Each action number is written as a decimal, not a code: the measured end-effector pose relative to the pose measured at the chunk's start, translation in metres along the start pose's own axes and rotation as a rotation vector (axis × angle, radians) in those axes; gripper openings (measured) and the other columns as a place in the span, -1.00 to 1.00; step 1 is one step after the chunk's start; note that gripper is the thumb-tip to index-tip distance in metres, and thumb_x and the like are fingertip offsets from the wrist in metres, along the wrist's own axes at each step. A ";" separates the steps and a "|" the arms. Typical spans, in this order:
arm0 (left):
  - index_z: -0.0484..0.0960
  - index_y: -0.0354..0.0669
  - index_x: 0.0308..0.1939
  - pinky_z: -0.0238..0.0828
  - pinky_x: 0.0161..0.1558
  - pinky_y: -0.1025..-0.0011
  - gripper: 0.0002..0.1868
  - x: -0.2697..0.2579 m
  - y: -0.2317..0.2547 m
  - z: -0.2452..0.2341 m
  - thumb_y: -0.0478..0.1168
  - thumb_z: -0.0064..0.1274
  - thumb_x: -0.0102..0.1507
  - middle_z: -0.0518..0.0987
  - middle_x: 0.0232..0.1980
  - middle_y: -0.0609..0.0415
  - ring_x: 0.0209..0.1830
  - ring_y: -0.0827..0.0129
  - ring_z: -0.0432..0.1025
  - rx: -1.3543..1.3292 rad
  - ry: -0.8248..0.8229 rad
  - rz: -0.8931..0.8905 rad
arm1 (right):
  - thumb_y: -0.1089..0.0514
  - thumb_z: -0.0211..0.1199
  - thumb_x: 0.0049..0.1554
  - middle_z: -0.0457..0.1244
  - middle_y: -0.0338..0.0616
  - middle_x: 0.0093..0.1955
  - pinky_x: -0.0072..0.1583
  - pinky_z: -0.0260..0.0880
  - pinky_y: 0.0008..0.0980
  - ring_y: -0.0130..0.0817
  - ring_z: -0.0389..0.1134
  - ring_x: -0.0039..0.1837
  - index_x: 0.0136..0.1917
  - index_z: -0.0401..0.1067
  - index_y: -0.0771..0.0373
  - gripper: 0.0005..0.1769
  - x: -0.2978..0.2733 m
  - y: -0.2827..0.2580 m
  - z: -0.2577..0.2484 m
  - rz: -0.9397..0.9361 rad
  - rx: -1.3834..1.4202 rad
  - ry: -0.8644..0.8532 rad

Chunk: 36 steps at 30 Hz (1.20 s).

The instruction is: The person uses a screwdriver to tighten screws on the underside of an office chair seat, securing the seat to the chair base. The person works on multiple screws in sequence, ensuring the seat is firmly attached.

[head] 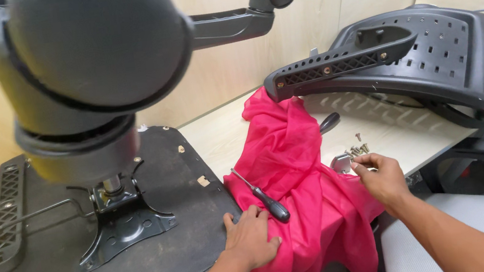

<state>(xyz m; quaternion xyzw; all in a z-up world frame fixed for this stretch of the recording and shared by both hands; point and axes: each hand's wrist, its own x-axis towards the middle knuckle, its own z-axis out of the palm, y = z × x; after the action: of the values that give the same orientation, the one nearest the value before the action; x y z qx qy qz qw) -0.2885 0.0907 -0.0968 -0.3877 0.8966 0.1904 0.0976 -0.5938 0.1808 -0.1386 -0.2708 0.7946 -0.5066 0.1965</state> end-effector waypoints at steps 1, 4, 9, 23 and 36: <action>0.41 -0.18 0.29 -0.19 0.41 -0.24 -0.33 0.001 0.002 -0.001 0.08 0.13 0.19 0.36 0.27 -0.01 0.40 0.24 0.21 0.021 -0.015 -0.012 | 0.16 0.34 0.16 0.41 -0.14 -0.05 -0.03 0.34 -0.39 -0.43 0.33 -0.11 0.08 0.59 0.33 -0.74 0.005 0.003 -0.005 0.022 0.001 0.009; 0.40 -0.23 0.29 -0.20 0.40 -0.28 -0.30 0.006 0.010 -0.003 0.12 0.15 0.20 0.31 0.31 -0.03 0.42 0.21 0.19 0.092 -0.062 -0.035 | 0.15 0.34 0.15 0.41 -0.14 -0.04 -0.05 0.36 -0.33 -0.39 0.33 -0.14 0.11 0.58 0.32 -0.72 0.015 0.009 -0.018 0.081 0.001 0.023; 0.36 -0.28 0.31 -0.25 0.41 -0.33 -0.23 0.011 0.017 -0.004 0.16 0.18 0.21 0.25 0.35 -0.09 0.43 0.14 0.13 0.174 -0.117 -0.030 | 0.14 0.34 0.17 0.42 -0.14 -0.07 -0.06 0.40 -0.27 -0.31 0.39 -0.17 0.13 0.59 0.29 -0.72 0.024 0.019 -0.030 0.200 -0.086 0.027; 0.40 -0.31 0.26 -0.16 0.40 -0.30 -0.23 0.023 0.016 -0.008 0.16 0.21 0.18 0.28 0.33 -0.11 0.43 0.12 0.15 0.241 -0.165 0.018 | 0.04 0.39 0.10 0.47 0.04 0.05 0.28 0.41 -0.20 -0.08 0.49 0.14 0.09 0.67 0.15 -0.69 0.068 0.071 -0.029 0.082 -0.469 0.009; 0.38 -0.35 0.28 -0.21 0.43 -0.33 -0.18 0.029 0.016 -0.013 0.17 0.23 0.17 0.25 0.37 -0.14 0.45 0.09 0.13 0.253 -0.206 0.017 | 0.03 0.43 0.10 0.46 0.09 0.04 0.27 0.41 -0.19 -0.04 0.48 0.12 0.04 0.70 0.15 -0.73 0.076 0.052 -0.020 0.165 -0.494 0.046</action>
<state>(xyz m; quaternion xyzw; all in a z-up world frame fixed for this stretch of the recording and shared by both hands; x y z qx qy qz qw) -0.3202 0.0765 -0.0902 -0.3432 0.9019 0.1155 0.2355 -0.6769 0.1646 -0.1802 -0.2336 0.9178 -0.2853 0.1470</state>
